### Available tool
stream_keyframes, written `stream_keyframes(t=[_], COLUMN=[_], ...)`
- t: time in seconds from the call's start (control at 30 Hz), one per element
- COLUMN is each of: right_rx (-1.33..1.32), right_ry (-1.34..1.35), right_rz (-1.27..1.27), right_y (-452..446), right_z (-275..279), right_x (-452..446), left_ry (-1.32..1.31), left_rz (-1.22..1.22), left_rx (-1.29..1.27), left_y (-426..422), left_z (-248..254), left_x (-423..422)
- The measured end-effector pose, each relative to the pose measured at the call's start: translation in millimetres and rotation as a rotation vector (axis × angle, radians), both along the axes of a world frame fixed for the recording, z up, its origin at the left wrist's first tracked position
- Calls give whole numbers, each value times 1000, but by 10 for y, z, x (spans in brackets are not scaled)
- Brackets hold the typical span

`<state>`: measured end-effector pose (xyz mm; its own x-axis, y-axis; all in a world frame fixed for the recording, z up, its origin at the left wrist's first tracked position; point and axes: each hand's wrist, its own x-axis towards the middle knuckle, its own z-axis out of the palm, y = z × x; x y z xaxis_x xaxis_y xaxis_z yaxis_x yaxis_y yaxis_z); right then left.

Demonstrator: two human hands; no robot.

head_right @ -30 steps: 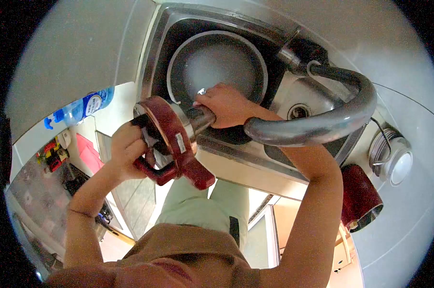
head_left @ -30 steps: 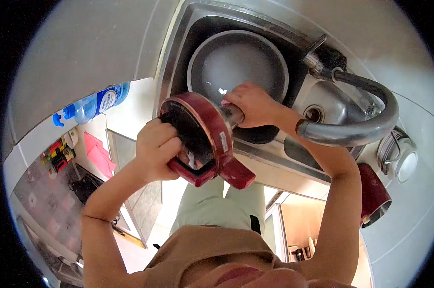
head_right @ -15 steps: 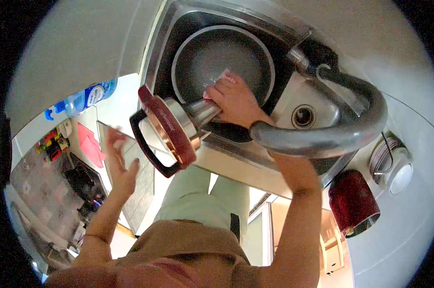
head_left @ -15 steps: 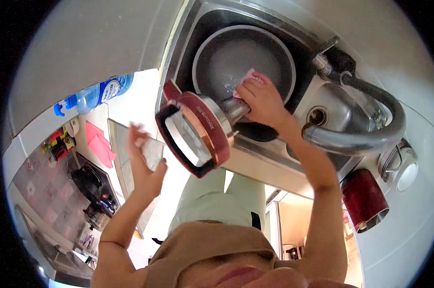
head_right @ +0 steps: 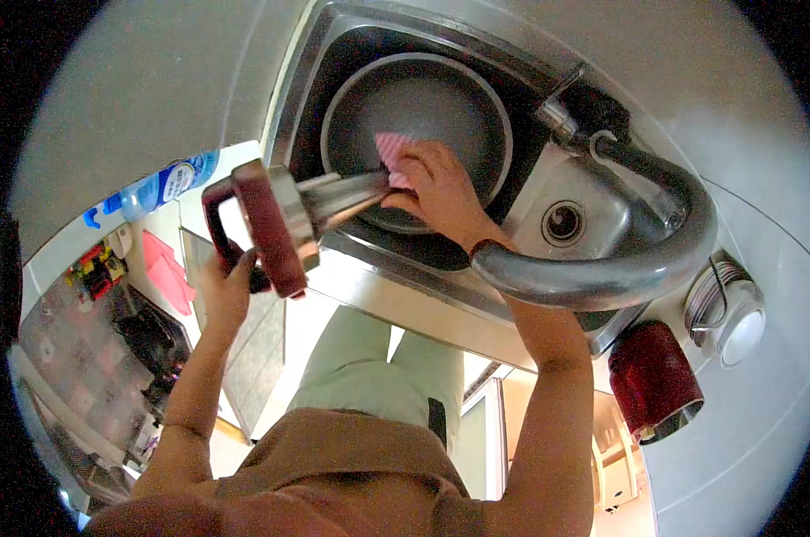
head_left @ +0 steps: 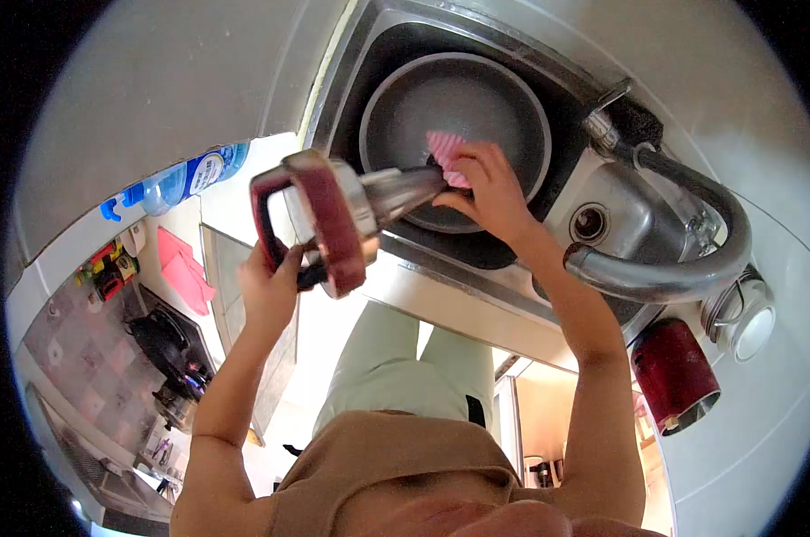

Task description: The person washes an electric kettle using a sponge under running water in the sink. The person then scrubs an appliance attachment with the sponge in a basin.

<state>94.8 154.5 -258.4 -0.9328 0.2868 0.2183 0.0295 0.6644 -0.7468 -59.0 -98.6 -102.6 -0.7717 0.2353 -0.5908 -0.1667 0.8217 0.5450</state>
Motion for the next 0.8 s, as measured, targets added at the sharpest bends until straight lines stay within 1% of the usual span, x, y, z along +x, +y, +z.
stream_keyframes(t=[0.03, 0.07, 0.17, 0.23, 0.27, 0.3, 0.37, 0.47, 0.57, 0.6, 0.63, 0.67, 0.77, 0.8], right_rx=[-51, -101, 19, 132, 184, 294, 516, 91, 124, -373, -864, -1353, -1566, -1566], right_ry=[15, 31, -94, -414, -576, -576, -552, -544, -504, -428, -320, -184, -50, -78], right_rz=[-69, -139, -728, -629, -569, -449, -218, 46, -299, -443, -573, -681, -456, -473], right_y=[14, 17, 76, -81, -186, -299, -461, -201, -251, -222, -133, -76, -145, -152], right_z=[-92, -212, -853, -1104, -1234, -1442, -1825, -1314, -1918, -1641, -1035, -582, -116, 0], right_x=[-5, -38, -287, -414, -434, -401, -407, -545, -525, -490, -491, -502, -410, -386], left_ry=[20, 29, -205, -432, -499, -566, -555, -573, -592, -595, -597, -596, -625, -636], left_rz=[5, -13, 259, 432, 434, 435, 415, 397, 445, 466, 464, 463, 454, 451], left_rx=[27, 138, 180, 173, 197, 221, 208, 216, 232, 244, 235, 229, 221, 222], left_y=[-111, -466, -179, -282, -320, -359, -407, -414, -371, -328, -268, -203, -159, -160], left_z=[-57, -352, -77, -126, -132, -147, -183, -214, -185, -171, -152, -134, -134, -128], left_x=[17, -10, 53, 84, 83, 80, 116, 59, 35, 34, 38, 48, 55, 65])
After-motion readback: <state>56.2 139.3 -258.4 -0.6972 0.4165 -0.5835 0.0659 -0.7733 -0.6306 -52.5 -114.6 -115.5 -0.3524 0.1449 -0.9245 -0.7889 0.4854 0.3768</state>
